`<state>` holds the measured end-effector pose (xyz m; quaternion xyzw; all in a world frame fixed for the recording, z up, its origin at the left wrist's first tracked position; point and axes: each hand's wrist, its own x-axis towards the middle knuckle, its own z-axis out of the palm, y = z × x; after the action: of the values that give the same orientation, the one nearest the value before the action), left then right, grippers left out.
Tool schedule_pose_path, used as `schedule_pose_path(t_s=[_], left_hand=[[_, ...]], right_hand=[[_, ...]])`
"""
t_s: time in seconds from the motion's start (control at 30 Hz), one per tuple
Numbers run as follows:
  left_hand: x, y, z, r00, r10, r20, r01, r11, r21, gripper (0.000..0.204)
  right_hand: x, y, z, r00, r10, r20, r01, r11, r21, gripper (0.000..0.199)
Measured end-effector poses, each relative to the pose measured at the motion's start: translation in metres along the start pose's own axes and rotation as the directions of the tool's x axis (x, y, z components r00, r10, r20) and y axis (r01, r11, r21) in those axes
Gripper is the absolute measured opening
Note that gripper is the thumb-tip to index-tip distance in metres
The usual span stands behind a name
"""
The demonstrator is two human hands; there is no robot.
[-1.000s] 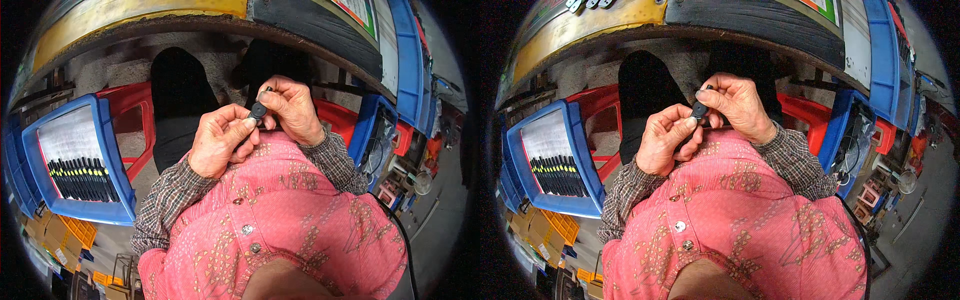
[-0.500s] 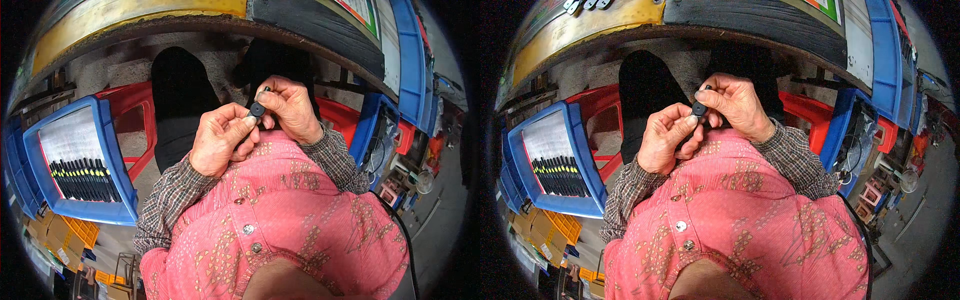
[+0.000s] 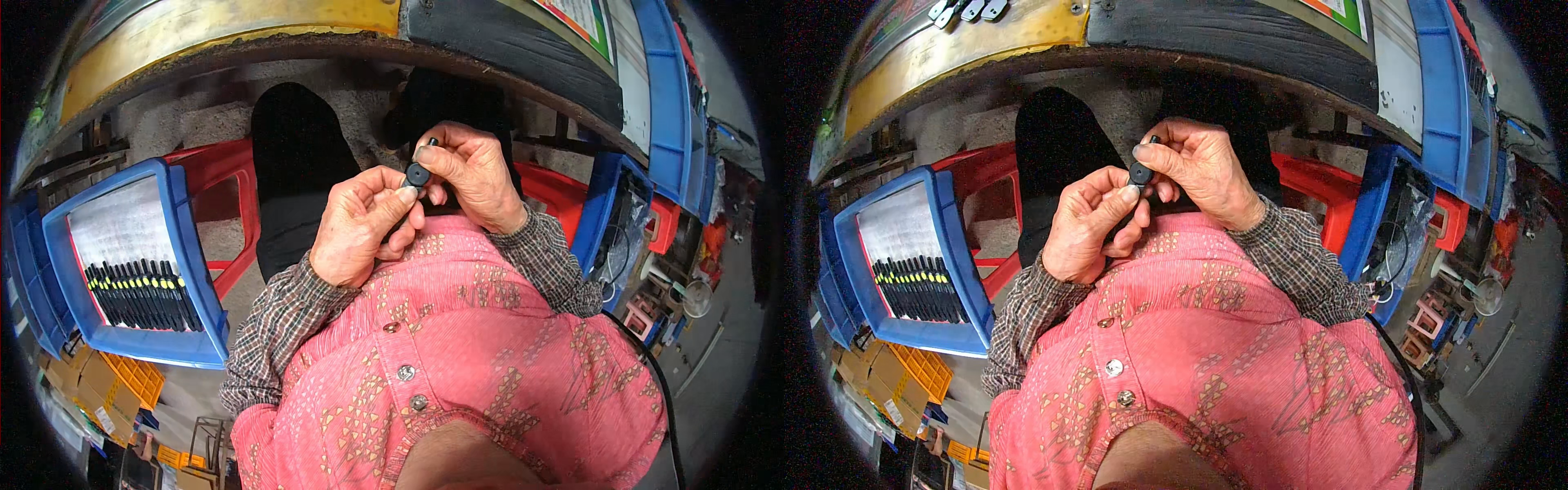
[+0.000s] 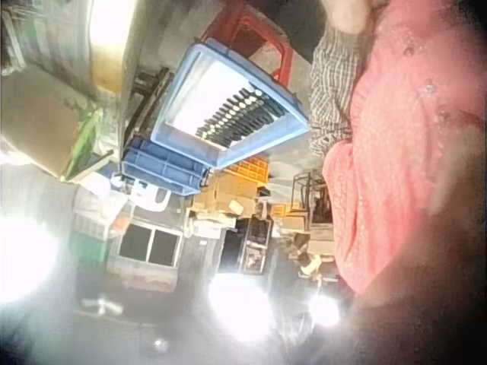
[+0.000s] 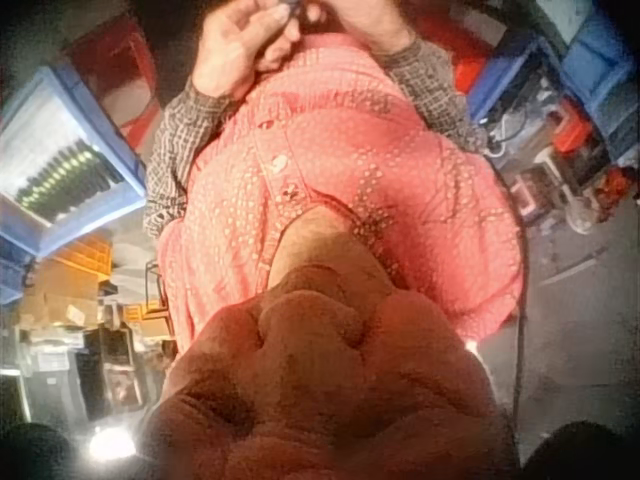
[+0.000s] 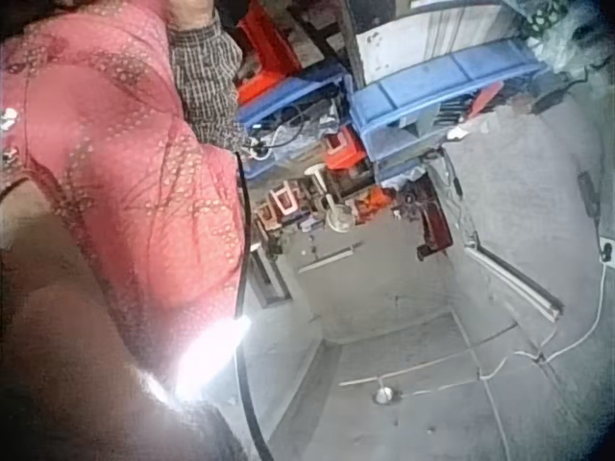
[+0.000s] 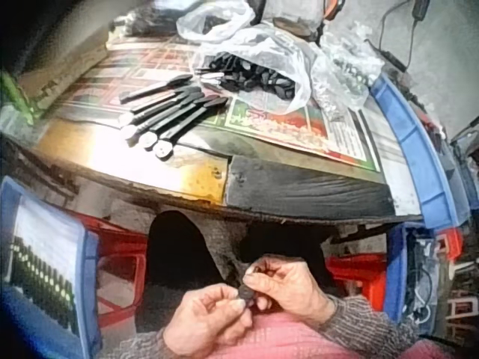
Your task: The person assembles small plastic components by fitting pieces together by hand, then places the assembled parts into a blue storage bin.
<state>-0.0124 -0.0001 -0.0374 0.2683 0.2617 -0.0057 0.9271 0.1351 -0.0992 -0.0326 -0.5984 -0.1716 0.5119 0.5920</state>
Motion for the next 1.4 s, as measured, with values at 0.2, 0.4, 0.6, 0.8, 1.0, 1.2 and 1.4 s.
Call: schedule_pose_path(t_s=[0.2, 0.4, 0.6, 0.8, 1.0, 1.2, 1.4], left_hand=[[-0.004, 0.010, 0.009, 0.999, 0.034, 0.022, -0.035, 0.997, 0.073, 0.013], [-0.014, 0.020, 0.019, 0.995, 0.098, 0.007, -0.098, 0.984, 0.151, 0.012], [-0.019, 0.031, 0.031, 0.978, 0.210, 0.005, -0.206, 0.956, 0.210, 0.011], [-0.019, 0.040, 0.035, 0.948, 0.318, 0.025, -0.313, 0.913, 0.262, 0.011], [-0.021, 0.046, 0.036, 0.937, 0.350, 0.020, -0.344, 0.905, 0.250, 0.008], [-0.016, 0.047, 0.037, 0.937, 0.349, 0.015, -0.341, 0.904, 0.259, 0.011], [-0.015, 0.047, 0.037, 0.942, 0.337, -0.014, -0.317, 0.899, 0.301, 0.012]], right_hand=[[-0.005, -0.018, 0.003, 0.999, -0.036, 0.012, 0.037, 0.990, -0.134, 0.018], [-0.014, -0.042, 0.011, 0.997, -0.060, 0.040, 0.067, 0.977, -0.202, 0.015], [-0.027, -0.090, -0.001, 0.945, -0.322, 0.059, 0.310, 0.822, -0.478, 0.020], [-0.004, -0.146, -0.029, 0.683, -0.719, 0.130, 0.474, 0.301, -0.828, 0.014], [0.040, -0.186, -0.088, 0.488, -0.863, 0.131, 0.300, 0.024, -0.954, 0.012], [0.083, -0.219, -0.120, 0.472, -0.865, 0.171, 0.116, -0.131, -0.985, 0.013], [0.121, -0.230, -0.136, 0.621, -0.746, 0.241, 0.022, -0.291, -0.957, 0.015]])
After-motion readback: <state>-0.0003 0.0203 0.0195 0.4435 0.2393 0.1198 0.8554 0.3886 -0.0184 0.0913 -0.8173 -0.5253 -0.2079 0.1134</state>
